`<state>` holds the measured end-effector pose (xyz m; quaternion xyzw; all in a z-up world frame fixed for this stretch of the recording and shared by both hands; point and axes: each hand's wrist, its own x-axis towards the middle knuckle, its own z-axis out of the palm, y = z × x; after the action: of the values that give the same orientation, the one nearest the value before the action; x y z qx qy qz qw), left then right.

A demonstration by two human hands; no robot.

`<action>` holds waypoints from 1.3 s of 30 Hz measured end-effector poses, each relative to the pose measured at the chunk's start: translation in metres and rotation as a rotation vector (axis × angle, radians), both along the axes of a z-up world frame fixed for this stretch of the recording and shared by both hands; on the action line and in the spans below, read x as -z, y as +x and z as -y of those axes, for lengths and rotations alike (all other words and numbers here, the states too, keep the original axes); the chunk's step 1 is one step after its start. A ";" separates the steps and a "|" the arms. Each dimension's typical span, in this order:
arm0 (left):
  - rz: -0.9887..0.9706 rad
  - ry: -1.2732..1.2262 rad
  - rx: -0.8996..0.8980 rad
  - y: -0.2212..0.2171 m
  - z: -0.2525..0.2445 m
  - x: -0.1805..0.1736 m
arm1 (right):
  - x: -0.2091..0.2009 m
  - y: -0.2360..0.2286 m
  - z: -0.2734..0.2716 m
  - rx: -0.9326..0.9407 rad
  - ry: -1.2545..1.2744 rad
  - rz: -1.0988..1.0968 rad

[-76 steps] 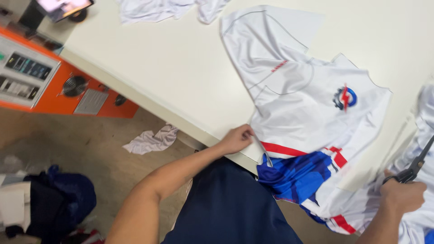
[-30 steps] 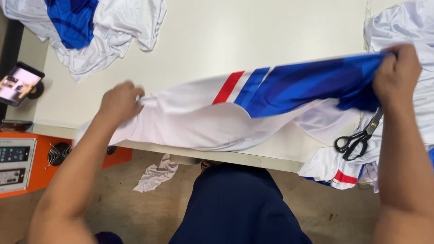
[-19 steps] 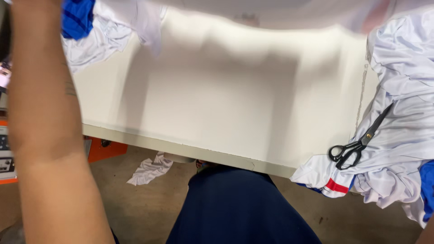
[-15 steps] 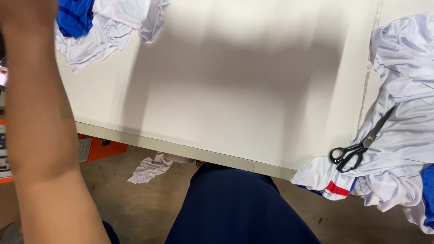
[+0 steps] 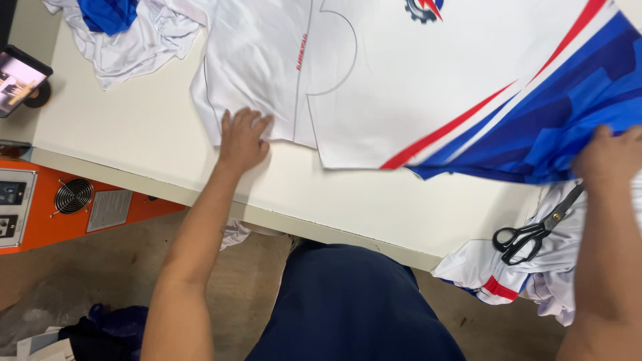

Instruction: The person uses large shears to cut a white polo shirt along pre-drawn black outlines on a white worktable. They trim the side seams and bottom hem, then reposition the fabric to continue cutting along the marked lines. Cut fabric pieces are moved aside as the cutting progresses.

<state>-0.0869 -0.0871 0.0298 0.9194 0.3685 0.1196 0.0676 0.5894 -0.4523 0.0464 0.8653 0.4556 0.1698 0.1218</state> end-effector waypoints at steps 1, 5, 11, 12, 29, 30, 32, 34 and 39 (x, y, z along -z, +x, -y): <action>-0.035 -0.051 -0.002 0.003 0.008 0.005 | 0.007 -0.026 -0.005 -0.029 -0.010 0.033; -0.006 -0.135 0.036 0.002 0.026 0.013 | 0.018 -0.127 -0.020 -0.221 0.166 -0.275; 0.153 -0.088 0.013 0.008 0.000 0.026 | 0.026 -0.190 -0.033 -0.301 0.363 -0.336; 0.105 -0.082 -0.032 0.009 -0.008 0.030 | 0.027 -0.193 -0.032 -0.280 0.367 -0.324; -0.309 -0.174 -0.554 -0.091 0.013 0.016 | 0.028 -0.202 -0.014 -0.091 0.433 -0.419; -0.354 -0.199 -0.612 -0.091 0.009 0.015 | 0.031 -0.189 -0.010 -0.094 0.458 -0.404; -0.180 -0.017 -0.486 -0.083 -0.004 0.017 | 0.040 -0.154 -0.004 -0.074 0.506 -0.273; 0.021 0.035 -0.341 -0.061 -0.024 0.025 | 0.053 -0.123 -0.002 0.047 0.482 -0.250; 0.099 -0.005 -0.080 0.009 -0.073 0.044 | 0.078 -0.076 0.008 0.096 0.291 -0.280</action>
<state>-0.0779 -0.0142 -0.0139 0.8967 0.4015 0.1667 0.0833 0.5130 -0.4605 -0.0312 0.9096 0.3971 0.1059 -0.0611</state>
